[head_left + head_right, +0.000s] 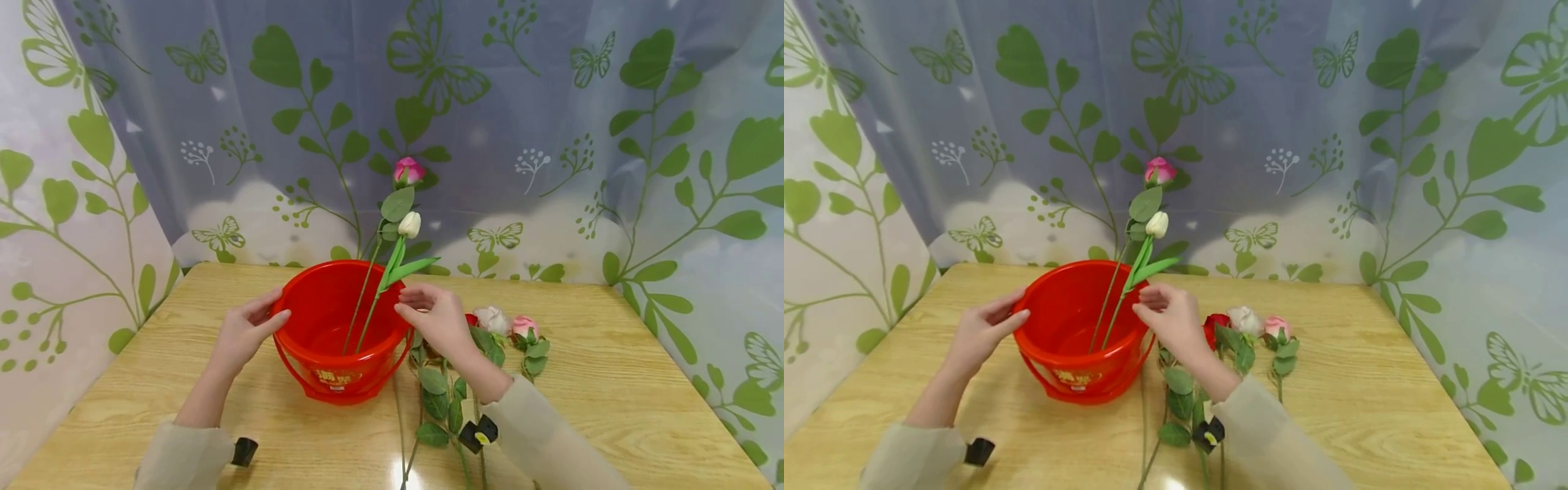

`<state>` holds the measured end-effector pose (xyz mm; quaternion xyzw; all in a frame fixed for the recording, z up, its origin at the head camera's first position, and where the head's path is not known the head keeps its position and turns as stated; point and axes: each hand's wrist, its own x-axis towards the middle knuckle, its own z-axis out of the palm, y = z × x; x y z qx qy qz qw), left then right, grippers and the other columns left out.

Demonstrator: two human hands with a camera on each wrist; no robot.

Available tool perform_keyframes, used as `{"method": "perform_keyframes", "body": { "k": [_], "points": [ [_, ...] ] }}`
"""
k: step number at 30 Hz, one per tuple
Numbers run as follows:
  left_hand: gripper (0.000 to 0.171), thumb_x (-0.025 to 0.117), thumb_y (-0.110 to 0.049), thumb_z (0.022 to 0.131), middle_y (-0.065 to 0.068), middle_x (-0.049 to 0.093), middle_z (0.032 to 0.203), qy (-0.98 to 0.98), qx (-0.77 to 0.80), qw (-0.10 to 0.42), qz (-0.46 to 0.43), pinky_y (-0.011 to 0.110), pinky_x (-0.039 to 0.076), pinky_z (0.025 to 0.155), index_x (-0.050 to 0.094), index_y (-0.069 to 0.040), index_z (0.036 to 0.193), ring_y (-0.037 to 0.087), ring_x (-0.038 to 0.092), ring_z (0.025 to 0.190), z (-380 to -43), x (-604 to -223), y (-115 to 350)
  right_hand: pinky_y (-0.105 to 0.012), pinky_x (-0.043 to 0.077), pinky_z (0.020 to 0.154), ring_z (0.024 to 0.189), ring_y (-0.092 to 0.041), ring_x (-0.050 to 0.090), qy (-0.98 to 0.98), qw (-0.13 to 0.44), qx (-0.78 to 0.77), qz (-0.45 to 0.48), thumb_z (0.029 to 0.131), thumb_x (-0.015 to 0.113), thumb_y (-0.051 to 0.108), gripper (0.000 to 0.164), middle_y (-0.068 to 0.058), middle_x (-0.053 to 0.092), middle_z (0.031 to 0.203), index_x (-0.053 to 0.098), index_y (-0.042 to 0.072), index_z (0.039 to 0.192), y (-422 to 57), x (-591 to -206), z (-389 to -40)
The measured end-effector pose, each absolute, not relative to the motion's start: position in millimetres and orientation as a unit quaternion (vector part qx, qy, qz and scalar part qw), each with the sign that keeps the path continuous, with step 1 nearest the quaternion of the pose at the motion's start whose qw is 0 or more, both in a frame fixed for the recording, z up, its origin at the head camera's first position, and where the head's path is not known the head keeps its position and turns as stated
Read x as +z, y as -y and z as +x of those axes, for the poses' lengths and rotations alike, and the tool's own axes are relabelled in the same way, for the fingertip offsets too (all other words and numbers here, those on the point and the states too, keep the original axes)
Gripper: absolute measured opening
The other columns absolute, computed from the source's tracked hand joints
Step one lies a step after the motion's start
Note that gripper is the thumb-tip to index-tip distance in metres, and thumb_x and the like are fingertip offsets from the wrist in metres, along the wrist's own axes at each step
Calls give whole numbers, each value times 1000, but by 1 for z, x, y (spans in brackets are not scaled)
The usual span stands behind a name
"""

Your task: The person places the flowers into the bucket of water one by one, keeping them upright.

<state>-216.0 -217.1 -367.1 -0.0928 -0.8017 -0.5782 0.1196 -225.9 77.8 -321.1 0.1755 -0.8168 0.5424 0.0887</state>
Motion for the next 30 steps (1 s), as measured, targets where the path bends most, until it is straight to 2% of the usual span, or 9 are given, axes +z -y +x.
{"method": "perform_keyframes", "body": {
  "k": [8, 16, 23, 30],
  "points": [
    [55, 65, -23, 81, 17, 47, 125, 806, -572, 120, -91, 18, 46, 77, 47, 4, 125, 29, 48, 109, -217, -368, 216, -29, 51, 69, 85, -18, 60, 828, 71, 536, 153, 77, 68, 10, 25, -7, 65, 92, 64, 3, 101, -102, -323, -217],
    [55, 65, -23, 81, 17, 48, 124, 808, -570, 119, -90, 18, 46, 76, 47, 4, 125, 29, 49, 108, -217, -368, 218, -29, 50, 71, 84, -19, 60, 833, 64, 535, 126, 78, 68, 8, 24, -10, 64, 94, 64, 1, 100, -130, -332, -208],
    [54, 65, -23, 81, 17, 49, 123, 806, -572, 120, -92, 18, 46, 76, 47, 3, 125, 29, 50, 107, -217, -366, 217, -24, 50, 69, 84, -20, 60, 845, 70, 517, 114, 78, 68, 10, 23, -11, 64, 94, 64, 0, 98, -156, -340, -200],
    [55, 65, -24, 81, 16, 48, 124, 810, -569, 114, -87, 18, 46, 76, 47, 2, 126, 29, 50, 108, -217, -367, 217, -21, 50, 67, 84, -22, 60, 847, 69, 518, 93, 79, 66, 5, 22, -16, 63, 95, 62, -4, 99, -179, -348, -193]
  ]
}}
